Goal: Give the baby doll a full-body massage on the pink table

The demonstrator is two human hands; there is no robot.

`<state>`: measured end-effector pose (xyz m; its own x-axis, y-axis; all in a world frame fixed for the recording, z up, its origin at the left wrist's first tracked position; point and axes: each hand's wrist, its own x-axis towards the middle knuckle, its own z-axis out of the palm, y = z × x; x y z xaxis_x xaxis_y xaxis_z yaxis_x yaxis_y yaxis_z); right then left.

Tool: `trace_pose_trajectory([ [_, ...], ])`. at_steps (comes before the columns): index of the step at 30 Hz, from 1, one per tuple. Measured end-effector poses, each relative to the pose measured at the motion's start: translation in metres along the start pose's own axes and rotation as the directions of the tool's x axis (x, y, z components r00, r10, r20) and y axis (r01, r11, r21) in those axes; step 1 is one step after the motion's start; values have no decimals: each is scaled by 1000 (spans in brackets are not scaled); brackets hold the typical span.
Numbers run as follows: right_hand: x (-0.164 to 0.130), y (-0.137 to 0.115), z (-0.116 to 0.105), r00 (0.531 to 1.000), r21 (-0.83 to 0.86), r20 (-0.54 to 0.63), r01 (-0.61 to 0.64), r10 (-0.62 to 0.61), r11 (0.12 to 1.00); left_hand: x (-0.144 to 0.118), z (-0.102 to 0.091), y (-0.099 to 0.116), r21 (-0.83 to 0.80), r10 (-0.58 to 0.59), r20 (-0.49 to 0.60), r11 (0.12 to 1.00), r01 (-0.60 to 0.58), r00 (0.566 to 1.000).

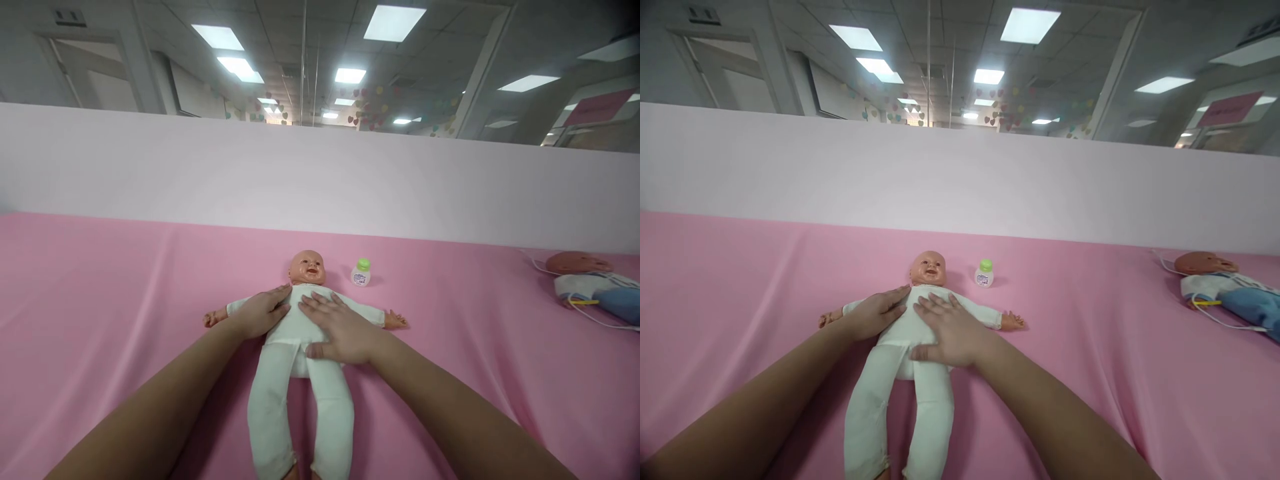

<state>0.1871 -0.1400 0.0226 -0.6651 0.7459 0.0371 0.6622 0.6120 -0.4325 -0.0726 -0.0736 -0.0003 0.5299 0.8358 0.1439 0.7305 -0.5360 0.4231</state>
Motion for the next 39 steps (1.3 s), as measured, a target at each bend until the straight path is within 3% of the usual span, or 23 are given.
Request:
trace_pose_trajectory([
  [9,-2,37,-6,969,-9,-77,-237,235,972,1,1,0,21,9,42,1000,-10,999],
  [14,-11,42,-12,978,82,-74,-187,193,979,-5,-13,-8,21,-37,92,999,35,995],
  [16,-13,43,-12,983,119,-83,-152,162,981,-13,-23,-3,25,-43,116,999,41,992],
  [18,-13,44,-12,984,133,-99,-134,148,982,-26,-32,18,32,-7,133,999,3,991],
  [20,-13,45,-12,984,136,-109,-128,144,982,-41,-36,51,35,118,151,992,-125,981],
  [22,-14,48,-12,983,145,-108,-131,147,981,-56,-35,86,-43,276,209,961,-273,938],
  [23,-14,50,-12,983,152,-106,-132,149,979,-62,-32,101,-88,354,276,935,-343,893],
  [25,-14,53,-12,983,167,-104,-131,149,977,-69,-26,119,-146,431,340,902,-406,836],
  [26,-14,55,-12,983,169,-106,-130,149,977,-70,-23,121,-160,440,347,898,-410,828],
  [31,-14,58,-8,979,143,-123,-144,162,979,-53,-12,97,-122,362,289,932,-341,887],
  [35,-13,56,-7,982,146,-136,-108,128,983,-33,-9,76,-82,321,265,947,-310,909],
  [39,-12,53,-6,982,135,-142,-106,125,985,-14,-2,52,-81,242,164,969,-231,956],
])
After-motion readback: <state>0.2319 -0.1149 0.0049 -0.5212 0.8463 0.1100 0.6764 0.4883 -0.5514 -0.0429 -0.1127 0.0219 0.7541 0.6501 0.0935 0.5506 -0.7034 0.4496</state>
